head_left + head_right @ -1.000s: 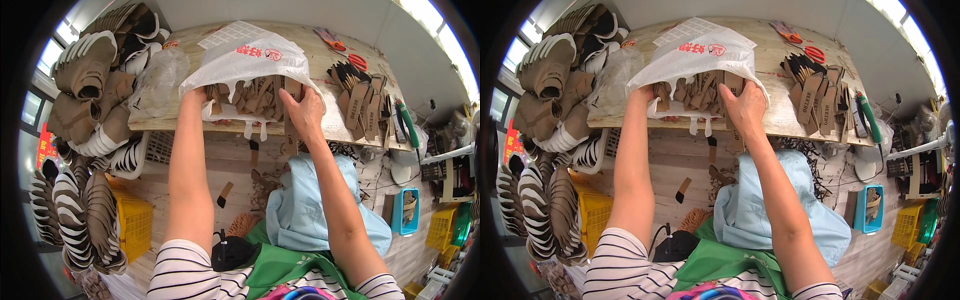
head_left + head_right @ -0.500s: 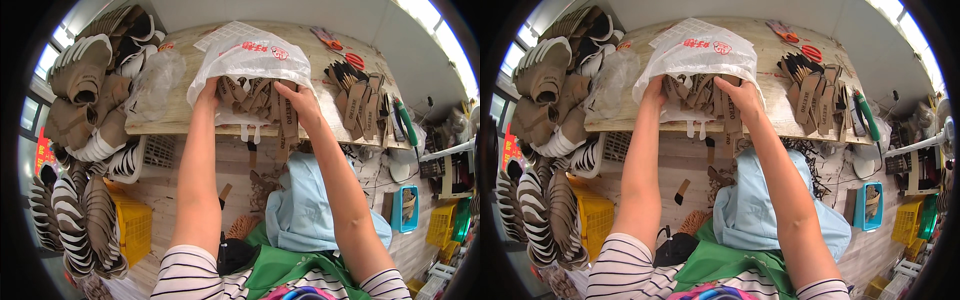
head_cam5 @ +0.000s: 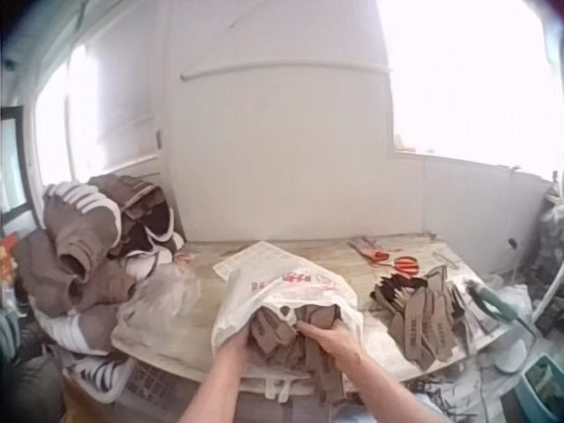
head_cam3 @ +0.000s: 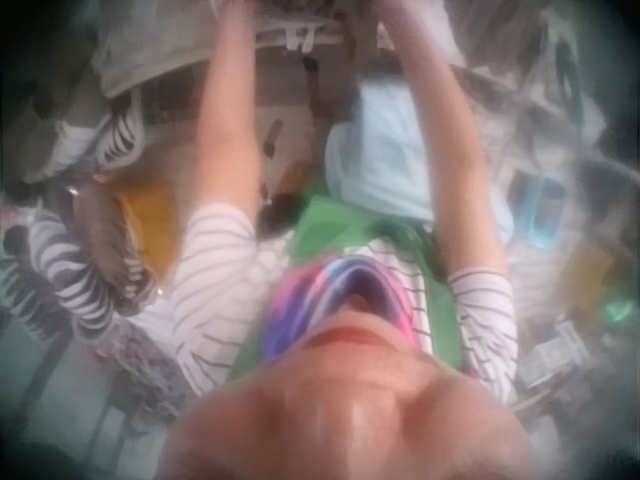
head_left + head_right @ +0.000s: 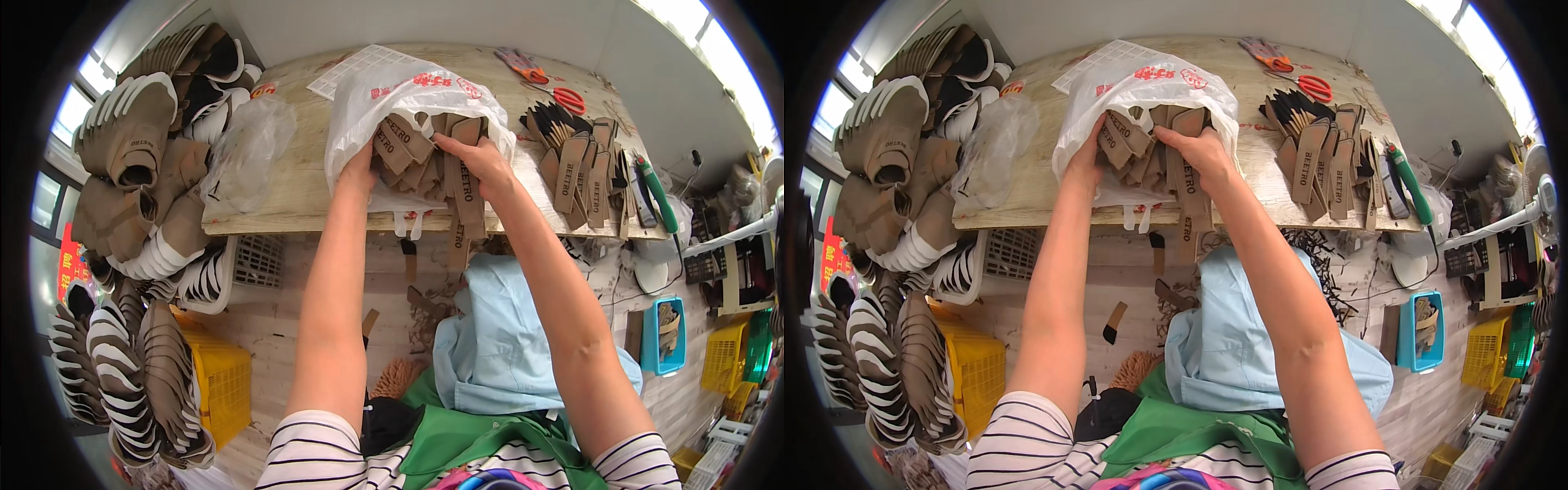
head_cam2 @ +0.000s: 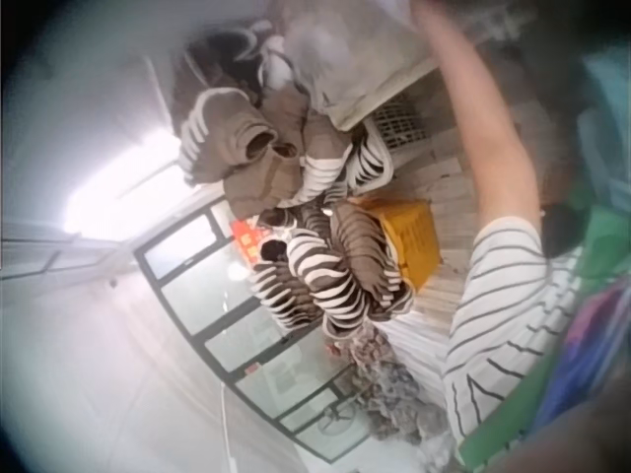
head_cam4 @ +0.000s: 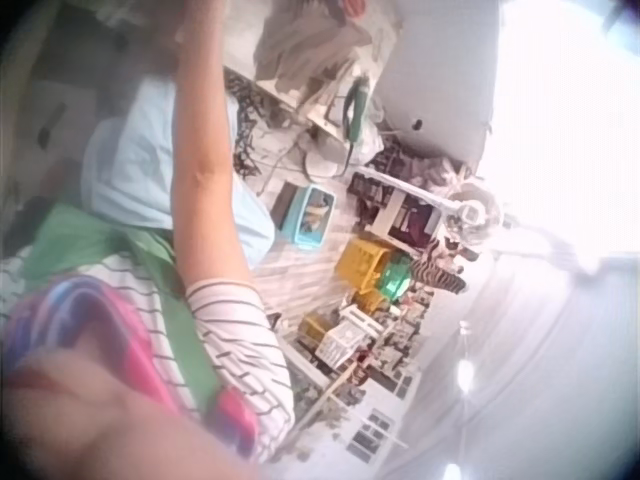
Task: The person retrieves cardboard shoe tags from a plastic bag and places them on a workbench. Using a green rotary cutter, the person trims the edges of each tag one by one, then sets the trimmed tags aside. The process repeats for multiple tags throughout the clip.
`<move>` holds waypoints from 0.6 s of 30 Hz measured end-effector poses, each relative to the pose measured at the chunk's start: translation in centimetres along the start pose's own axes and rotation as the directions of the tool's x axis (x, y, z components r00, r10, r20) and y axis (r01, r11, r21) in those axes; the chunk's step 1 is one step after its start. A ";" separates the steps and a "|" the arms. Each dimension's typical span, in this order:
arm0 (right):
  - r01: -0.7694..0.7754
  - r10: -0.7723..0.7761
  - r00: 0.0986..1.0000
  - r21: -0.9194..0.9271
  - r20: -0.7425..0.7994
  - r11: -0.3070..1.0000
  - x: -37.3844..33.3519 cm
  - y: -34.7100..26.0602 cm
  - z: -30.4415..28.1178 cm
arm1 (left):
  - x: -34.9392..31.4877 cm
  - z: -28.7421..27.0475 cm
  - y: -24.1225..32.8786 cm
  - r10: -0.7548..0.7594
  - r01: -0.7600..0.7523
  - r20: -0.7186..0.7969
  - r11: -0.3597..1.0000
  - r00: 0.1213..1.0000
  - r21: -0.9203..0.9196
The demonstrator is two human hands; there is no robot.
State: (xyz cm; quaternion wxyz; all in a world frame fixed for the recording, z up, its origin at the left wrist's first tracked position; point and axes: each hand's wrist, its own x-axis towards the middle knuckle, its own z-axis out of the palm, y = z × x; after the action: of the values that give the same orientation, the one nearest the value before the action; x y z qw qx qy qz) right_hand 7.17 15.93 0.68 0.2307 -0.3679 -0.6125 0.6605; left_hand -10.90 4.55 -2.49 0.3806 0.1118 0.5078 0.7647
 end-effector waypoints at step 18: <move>0.022 0.016 0.959 -0.132 0.283 0.991 -5.5 -6.5 1.6 | -13.7 4.4 1.6 -0.034 -0.053 -0.275 0.952 0.961 -0.303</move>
State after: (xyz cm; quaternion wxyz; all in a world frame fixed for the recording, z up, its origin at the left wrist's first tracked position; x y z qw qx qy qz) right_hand 8.40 11.67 8.17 0.1164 -0.2834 -0.6827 0.6634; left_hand 0.22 -2.23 3.90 0.3149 -0.0543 0.4304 0.8442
